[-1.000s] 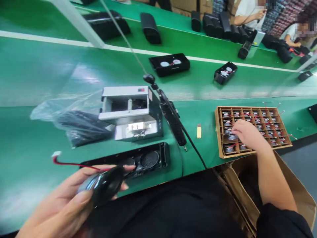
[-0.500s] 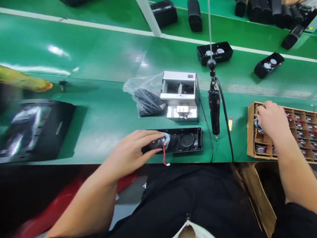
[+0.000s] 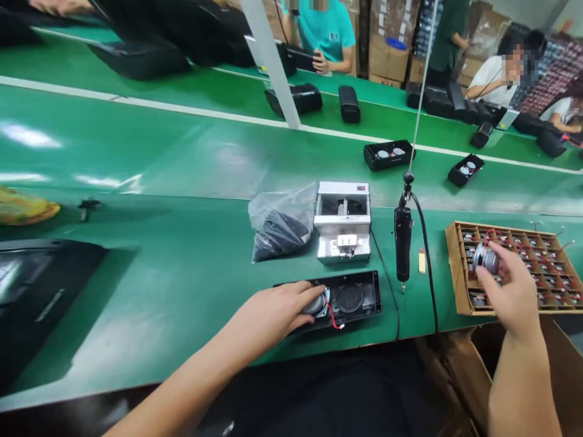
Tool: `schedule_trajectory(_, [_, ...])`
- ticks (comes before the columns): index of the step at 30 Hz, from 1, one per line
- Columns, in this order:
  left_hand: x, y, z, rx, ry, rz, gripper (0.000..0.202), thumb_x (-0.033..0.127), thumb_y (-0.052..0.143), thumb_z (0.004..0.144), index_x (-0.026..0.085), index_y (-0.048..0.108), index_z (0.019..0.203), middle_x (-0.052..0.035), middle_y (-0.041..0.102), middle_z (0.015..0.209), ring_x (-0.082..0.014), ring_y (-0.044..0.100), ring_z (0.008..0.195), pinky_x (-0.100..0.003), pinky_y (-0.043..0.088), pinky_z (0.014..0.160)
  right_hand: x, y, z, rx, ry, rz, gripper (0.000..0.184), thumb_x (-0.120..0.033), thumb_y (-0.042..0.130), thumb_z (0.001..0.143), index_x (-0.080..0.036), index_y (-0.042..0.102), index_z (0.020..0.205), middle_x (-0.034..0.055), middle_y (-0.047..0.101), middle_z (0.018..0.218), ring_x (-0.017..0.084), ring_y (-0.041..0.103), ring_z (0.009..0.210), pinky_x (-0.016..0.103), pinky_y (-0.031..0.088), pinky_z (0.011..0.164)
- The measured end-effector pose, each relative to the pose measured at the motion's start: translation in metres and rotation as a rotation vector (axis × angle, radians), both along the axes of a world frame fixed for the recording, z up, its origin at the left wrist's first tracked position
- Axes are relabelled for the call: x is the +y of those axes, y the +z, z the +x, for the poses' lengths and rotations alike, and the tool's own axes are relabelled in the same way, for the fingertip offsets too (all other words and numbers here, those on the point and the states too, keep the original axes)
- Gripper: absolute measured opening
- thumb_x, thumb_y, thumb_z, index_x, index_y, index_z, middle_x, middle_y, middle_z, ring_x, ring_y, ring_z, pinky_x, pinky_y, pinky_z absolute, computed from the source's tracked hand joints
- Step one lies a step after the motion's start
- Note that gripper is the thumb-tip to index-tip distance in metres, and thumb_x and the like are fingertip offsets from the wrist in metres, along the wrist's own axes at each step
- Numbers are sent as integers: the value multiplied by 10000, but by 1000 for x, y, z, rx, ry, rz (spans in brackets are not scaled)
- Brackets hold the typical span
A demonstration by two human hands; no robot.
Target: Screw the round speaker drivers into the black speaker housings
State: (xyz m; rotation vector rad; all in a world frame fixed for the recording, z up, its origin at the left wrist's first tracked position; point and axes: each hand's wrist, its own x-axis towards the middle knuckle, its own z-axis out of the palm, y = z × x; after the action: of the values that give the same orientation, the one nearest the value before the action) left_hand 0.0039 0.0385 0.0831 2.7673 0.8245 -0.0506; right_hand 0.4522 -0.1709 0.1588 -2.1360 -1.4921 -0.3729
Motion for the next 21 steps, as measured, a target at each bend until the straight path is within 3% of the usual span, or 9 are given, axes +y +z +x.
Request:
schedule_trajectory(3, [2, -1, -4, -34, -15, -31, 546, 145, 885, 975, 260, 843, 1508, -126, 913, 1331, -334, 915, 1124, -385, 724, 946, 0, 9, -79, 12, 359, 7, 439, -363, 753, 1049, -378, 702, 1485, 129, 901, 1275, 318, 916, 1143, 496, 797, 951])
schedule_trajectory(4, [1, -1, -6, -47, -14, -53, 553, 160, 854, 1002, 240, 822, 1549, -151, 901, 1381, -351, 904, 1183, -418, 724, 1013, 8, 9, -104, 16, 589, -46, 465, -275, 786, 1022, -323, 709, 1478, 167, 913, 1280, 334, 921, 1135, 517, 804, 945])
schedule_trajectory(5, [0, -2, -8, -60, -10, -81, 558, 174, 817, 1031, 221, 798, 1587, -177, 884, 1431, -369, 888, 1243, -458, 713, 1088, 19, 6, -125, 26, 702, -85, 476, -227, 782, 1017, -307, 701, 1479, 154, 925, 1301, 302, 923, 1129, 478, 805, 953])
schedule_trajectory(7, [-2, -6, -12, -97, -5, -133, 541, 216, 732, 1092, 206, 764, 1633, -203, 856, 1492, -389, 863, 1299, -523, 686, 1172, 46, -6, -155, 52, 806, -166, 478, -173, 750, 1031, -282, 701, 1494, 145, 929, 1361, 275, 919, 1146, 453, 797, 979])
schedule_trajectory(12, [-10, -16, -21, -270, -38, -63, 465, 354, 498, 1230, 184, 796, 1544, -210, 876, 1383, -374, 858, 1130, -528, 697, 1005, 92, -34, -164, 63, 851, -421, 400, -159, 696, 1104, -229, 761, 1492, 162, 906, 1472, 287, 892, 1274, 505, 766, 1104])
schedule_trajectory(16, [-18, -18, -26, -334, -20, -45, 443, 384, 486, 1242, 213, 816, 1483, -186, 883, 1351, -359, 838, 1080, -511, 663, 944, 101, -30, -162, 21, 847, -580, 449, -280, 831, 1089, -241, 744, 1527, 152, 903, 1471, 301, 891, 1235, 485, 762, 1041])
schedule_trajectory(21, [-19, -10, -29, -289, -44, 6, 370, 370, 541, 1245, 254, 807, 1474, -129, 911, 1300, -324, 821, 1002, -480, 562, 834, 111, -32, -175, -40, 832, -733, 486, -253, 956, 998, -258, 760, 1443, 123, 908, 1403, 286, 876, 1079, 449, 730, 901])
